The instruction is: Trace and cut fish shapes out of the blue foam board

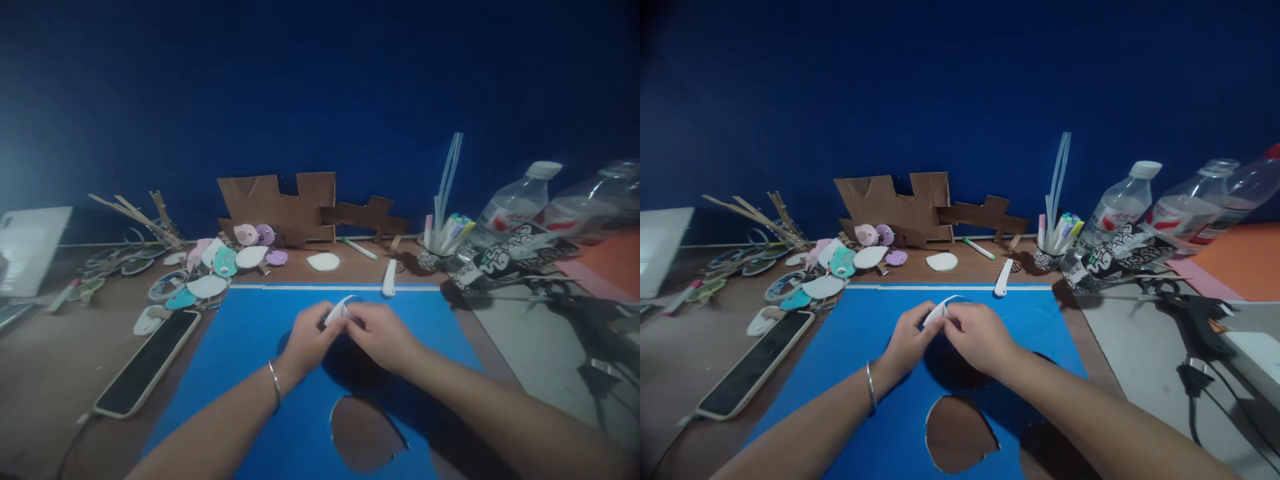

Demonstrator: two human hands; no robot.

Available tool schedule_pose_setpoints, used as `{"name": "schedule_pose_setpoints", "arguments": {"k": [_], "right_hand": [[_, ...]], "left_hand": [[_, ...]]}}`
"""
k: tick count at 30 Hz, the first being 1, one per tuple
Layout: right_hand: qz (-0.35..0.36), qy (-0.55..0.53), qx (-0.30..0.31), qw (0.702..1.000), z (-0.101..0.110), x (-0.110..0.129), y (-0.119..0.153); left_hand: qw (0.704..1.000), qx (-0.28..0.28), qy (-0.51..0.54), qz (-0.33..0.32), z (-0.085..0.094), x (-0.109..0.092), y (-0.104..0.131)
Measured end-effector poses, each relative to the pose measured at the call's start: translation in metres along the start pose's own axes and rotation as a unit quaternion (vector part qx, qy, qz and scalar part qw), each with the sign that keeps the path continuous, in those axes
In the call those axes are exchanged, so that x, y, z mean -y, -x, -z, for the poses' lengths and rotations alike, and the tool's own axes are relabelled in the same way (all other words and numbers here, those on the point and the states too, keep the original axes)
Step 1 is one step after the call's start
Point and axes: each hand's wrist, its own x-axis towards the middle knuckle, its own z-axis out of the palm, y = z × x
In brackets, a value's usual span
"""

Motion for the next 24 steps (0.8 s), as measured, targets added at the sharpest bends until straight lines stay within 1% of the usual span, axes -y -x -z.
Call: {"name": "schedule_pose_setpoints", "arguments": {"k": [4, 9, 11, 13, 15, 17, 19, 22, 24], "right_hand": [[-0.02, -0.005, 0.02, 1.0, -0.001, -0.006, -0.002], [-0.033, -0.031, 0.019, 0.999, 0.0, -0.012, -0.004], [-0.037, -0.053, 0.016, 0.998, 0.001, -0.014, -0.005], [-0.046, -0.085, 0.013, 0.995, 0.003, -0.016, -0.005], [-0.056, -0.14, 0.015, 0.988, 0.004, -0.019, -0.005], [-0.063, -0.222, 0.018, 0.973, 0.004, -0.021, -0.005], [-0.062, -0.302, 0.014, 0.951, 0.004, -0.024, -0.006], [-0.063, -0.386, -0.01, 0.92, 0.002, -0.028, -0.008], [-0.083, -0.44, -0.033, 0.894, 0.0, -0.03, -0.009]], "left_hand": [[0.997, -0.002, -0.068, -0.022, 0.002, 0.0, -0.001], [0.993, -0.028, -0.101, -0.057, 0.003, 0.004, -0.003], [0.992, -0.042, -0.107, -0.056, 0.004, 0.005, -0.004], [0.992, -0.055, -0.102, -0.041, 0.005, 0.007, -0.006], [0.994, -0.064, -0.085, -0.02, 0.006, 0.008, -0.007], [0.995, -0.073, -0.062, -0.001, 0.008, 0.01, -0.009], [0.995, -0.087, -0.04, 0.02, 0.009, 0.012, -0.011], [0.993, -0.102, -0.007, 0.051, 0.008, 0.019, -0.015], [0.991, -0.113, 0.031, 0.069, 0.006, 0.025, -0.017]]}}
